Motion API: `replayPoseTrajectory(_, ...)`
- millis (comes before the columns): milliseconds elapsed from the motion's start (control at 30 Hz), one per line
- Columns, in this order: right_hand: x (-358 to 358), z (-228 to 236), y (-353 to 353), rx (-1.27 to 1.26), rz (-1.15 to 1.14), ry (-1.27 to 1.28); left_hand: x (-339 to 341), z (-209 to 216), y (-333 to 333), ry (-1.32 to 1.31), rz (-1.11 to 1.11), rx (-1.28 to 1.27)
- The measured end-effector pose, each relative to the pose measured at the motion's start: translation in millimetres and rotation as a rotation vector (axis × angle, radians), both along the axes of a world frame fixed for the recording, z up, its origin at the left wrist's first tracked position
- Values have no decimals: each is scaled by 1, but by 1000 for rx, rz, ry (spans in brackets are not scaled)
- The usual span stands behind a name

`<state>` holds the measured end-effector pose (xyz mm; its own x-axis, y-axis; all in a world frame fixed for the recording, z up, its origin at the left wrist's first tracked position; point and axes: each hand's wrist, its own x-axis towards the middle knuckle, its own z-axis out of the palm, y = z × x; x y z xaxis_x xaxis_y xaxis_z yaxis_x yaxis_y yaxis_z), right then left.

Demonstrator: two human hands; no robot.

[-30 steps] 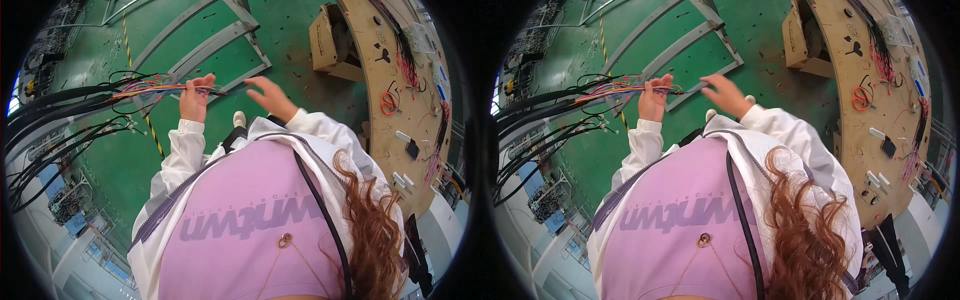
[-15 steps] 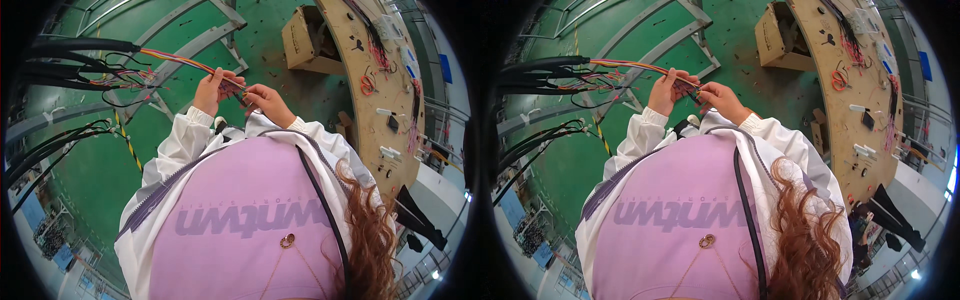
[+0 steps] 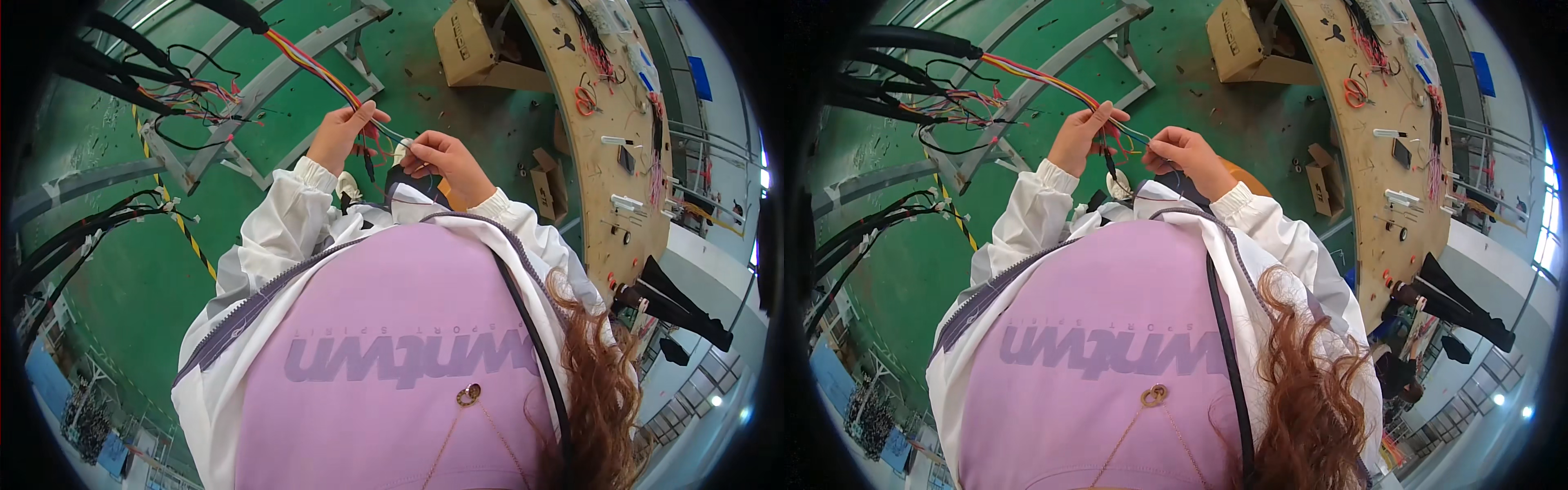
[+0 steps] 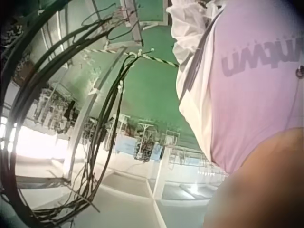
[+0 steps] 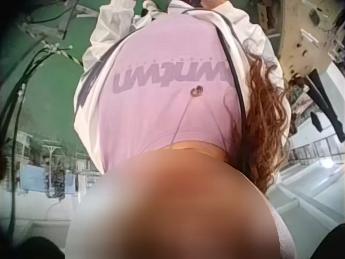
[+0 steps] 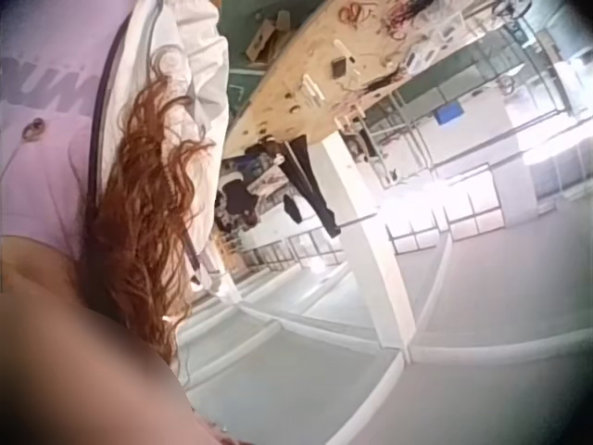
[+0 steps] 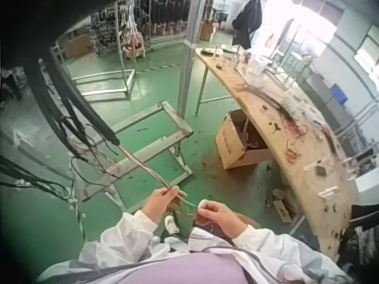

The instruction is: The recorder organizes wires for a harness, applies electrical tape to bundle them, trims wires with scissors, and measures wire lengths using a metal ruler.

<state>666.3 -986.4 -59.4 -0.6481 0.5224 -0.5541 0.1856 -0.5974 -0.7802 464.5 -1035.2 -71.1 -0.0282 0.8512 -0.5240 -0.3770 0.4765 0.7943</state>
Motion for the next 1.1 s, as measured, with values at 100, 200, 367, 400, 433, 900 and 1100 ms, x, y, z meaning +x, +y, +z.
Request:
replayPoseTrajectory(100,-6,3,-7,0,8,-75,-4,-2,-9,22,17,6)
replayPoseTrajectory(200,-14,12,-13,-24,78,-142,-11,-6,-18,-31,-9,16)
replayPoseTrajectory(367,-23,15,-23,-23,152,-141,-13,-9,-32,-110,12,27)
replayPoseTrajectory(400,-25,16,-24,-13,182,-144,-12,-9,-33,-112,15,30)
replayPoseTrajectory(433,-26,15,-25,-11,185,-147,-12,-9,-35,-132,25,32)
replayPoseTrajectory(900,-27,23,-31,-161,192,-94,-3,-7,-47,-171,94,59)
replayPoseTrajectory(1100,-22,7,-40,-241,191,64,-2,-11,-54,-221,4,105)
